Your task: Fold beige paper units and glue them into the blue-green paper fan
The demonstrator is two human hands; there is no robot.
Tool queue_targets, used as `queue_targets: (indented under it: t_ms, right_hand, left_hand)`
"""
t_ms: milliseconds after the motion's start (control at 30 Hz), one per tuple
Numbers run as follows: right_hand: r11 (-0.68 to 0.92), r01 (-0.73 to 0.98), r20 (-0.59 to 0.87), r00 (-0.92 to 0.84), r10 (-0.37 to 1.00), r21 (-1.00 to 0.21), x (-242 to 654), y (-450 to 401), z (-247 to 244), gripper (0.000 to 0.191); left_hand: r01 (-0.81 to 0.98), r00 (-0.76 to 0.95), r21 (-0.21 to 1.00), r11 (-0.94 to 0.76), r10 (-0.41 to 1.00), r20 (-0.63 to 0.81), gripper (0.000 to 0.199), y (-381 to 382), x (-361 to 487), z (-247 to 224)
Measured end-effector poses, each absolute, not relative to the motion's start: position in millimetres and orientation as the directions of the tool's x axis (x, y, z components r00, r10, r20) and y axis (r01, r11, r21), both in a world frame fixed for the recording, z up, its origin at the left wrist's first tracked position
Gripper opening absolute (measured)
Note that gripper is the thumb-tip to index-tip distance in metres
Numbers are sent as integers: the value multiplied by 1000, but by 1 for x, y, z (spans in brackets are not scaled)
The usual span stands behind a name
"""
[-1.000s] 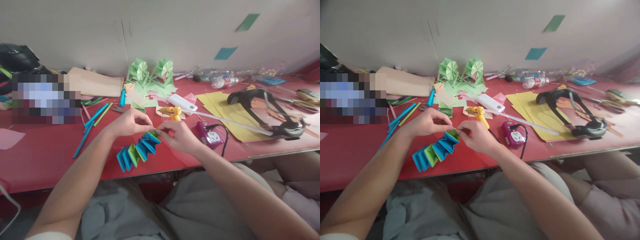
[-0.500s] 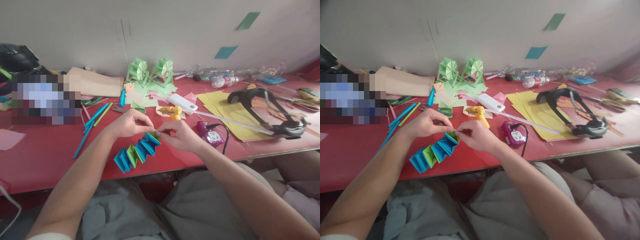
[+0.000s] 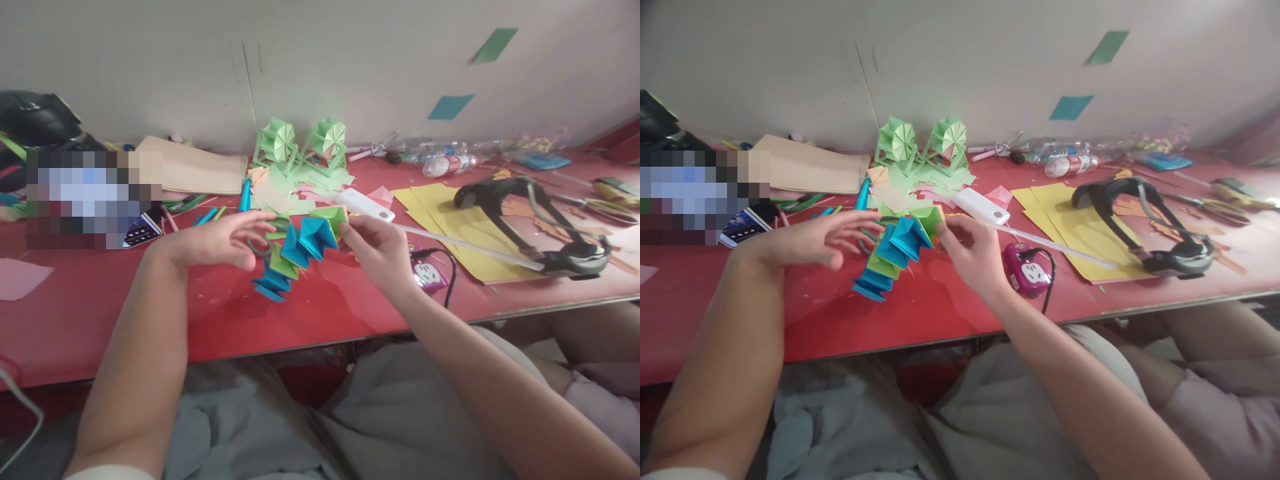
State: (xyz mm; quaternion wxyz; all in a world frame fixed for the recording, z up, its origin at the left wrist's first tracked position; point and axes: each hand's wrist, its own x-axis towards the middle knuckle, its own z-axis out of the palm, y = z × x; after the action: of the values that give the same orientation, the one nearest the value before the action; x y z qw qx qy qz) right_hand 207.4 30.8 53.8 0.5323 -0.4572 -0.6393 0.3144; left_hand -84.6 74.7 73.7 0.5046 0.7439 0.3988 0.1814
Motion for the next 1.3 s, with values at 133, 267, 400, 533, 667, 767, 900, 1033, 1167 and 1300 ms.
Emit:
queue_targets:
  t_ms: [133, 267, 400, 533, 667, 767, 900, 1033, 1167, 1300]
  right_hand:
    - [401, 214, 419, 45, 907, -891, 207, 31, 54, 23]
    - [390, 180, 409, 87, 908, -903, 208, 30, 54, 23]
    - [403, 168, 425, 120, 897, -899, 213, 34, 51, 27]
    - [459, 215, 493, 143, 858, -862, 220, 41, 45, 29]
    - [478, 254, 519, 126, 846, -841, 224, 45, 41, 26]
    - [504, 264, 544, 106, 832, -822, 225, 46, 41, 22]
    - [523, 263, 560, 86, 824, -811, 221, 42, 44, 14]
    - [508, 209, 529, 56, 847, -835, 216, 34, 50, 14]
    - [520, 222, 518, -72, 852, -825, 214, 30, 49, 22]
    - [511, 260, 435, -298, 850, -820, 213, 27, 47, 22]
  left_hand:
    - [575, 640, 784, -234, 726, -252, 110, 73, -76, 67]
    - [577, 677, 773, -263, 683, -273, 107, 68, -60, 67]
    - [521, 716, 822, -228, 641, -276, 93, 63, -53, 72]
    - [439, 734, 895, -79, 607, -306, 88, 61, -47, 70]
    - [356, 770, 934, 15, 561, -303, 82, 61, -39, 65]
    - [362, 752, 928, 89, 560, -347, 80, 62, -37, 63]
    - [318, 698, 938, 135, 636, -328, 65, 62, -38, 66]
    - [286, 622, 955, 81, 742, -249, 65, 67, -41, 67]
    - [344, 478, 939, -18, 864, -158, 69, 76, -48, 61]
    - [376, 367, 911, -171, 930, 23, 69, 88, -58, 51]
